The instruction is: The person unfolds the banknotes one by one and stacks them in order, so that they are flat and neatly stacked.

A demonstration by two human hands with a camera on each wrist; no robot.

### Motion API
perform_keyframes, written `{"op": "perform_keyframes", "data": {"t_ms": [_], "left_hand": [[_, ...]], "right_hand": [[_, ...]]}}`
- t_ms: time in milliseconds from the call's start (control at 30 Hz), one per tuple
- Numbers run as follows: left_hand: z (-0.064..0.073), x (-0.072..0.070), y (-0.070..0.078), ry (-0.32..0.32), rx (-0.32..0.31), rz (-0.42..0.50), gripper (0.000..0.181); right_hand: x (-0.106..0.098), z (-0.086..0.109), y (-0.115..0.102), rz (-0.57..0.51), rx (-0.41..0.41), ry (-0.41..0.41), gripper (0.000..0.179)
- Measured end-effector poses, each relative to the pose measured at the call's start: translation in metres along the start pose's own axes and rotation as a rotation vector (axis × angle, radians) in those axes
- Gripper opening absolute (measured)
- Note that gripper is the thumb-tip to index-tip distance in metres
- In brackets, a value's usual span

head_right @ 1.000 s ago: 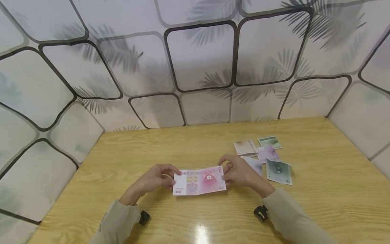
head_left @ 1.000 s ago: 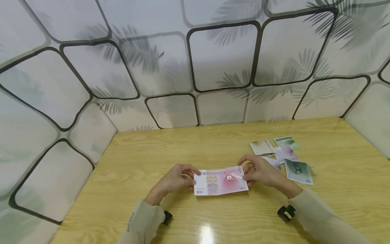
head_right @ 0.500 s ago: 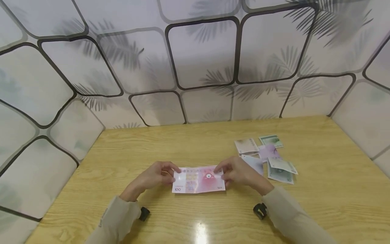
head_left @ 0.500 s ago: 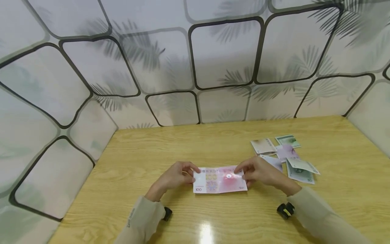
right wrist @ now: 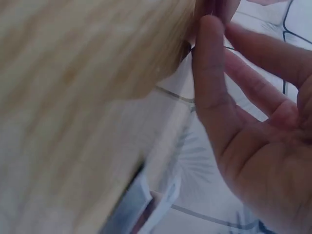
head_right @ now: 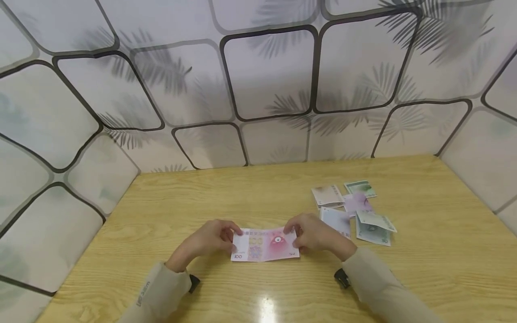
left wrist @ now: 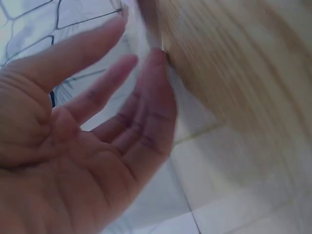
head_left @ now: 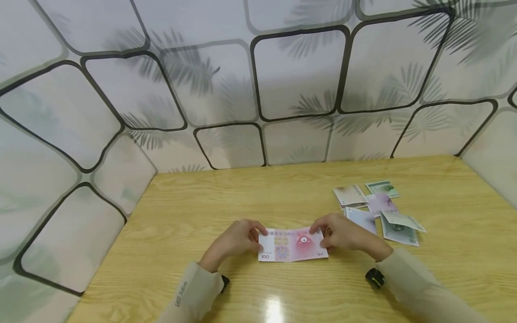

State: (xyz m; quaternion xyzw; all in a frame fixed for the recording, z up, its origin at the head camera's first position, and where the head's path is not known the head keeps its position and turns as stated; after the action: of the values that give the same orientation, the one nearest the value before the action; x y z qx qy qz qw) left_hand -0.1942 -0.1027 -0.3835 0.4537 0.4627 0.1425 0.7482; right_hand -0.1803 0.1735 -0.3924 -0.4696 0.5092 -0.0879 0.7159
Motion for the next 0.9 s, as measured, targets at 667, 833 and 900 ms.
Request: {"op": "perform_keyframes", "data": {"t_ms": [667,833,900], "left_hand": [[0.001,0.015,0.011,0.007,-0.106,-0.319,0.062],[0.001,0.015,0.011,0.010,-0.106,-0.347,0.061],[0.001,0.014,0.011,0.016,-0.098,-0.343,0.061]], "right_hand": [[0.007,0.002,-0.012,0.392,0.119,-0.021,0.055],[0.007,0.003,-0.013,0.406,0.117,-0.009,0.055],[0.008,0.003,-0.013,0.413,0.121,-0.003,0.055]]}}
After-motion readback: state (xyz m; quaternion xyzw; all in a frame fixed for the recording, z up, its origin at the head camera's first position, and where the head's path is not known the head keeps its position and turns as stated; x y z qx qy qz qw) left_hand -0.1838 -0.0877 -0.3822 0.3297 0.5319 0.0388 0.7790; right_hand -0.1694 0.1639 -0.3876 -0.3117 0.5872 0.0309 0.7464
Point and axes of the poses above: each hand's wrist, its own z-axis away from the middle knuckle, its own x-axis out of the palm, y = z × x, the point moved 2 cm from there along -z, towards the middle knuckle, and after that the axes turned 3 degrees about z, right-handed, at the moved point
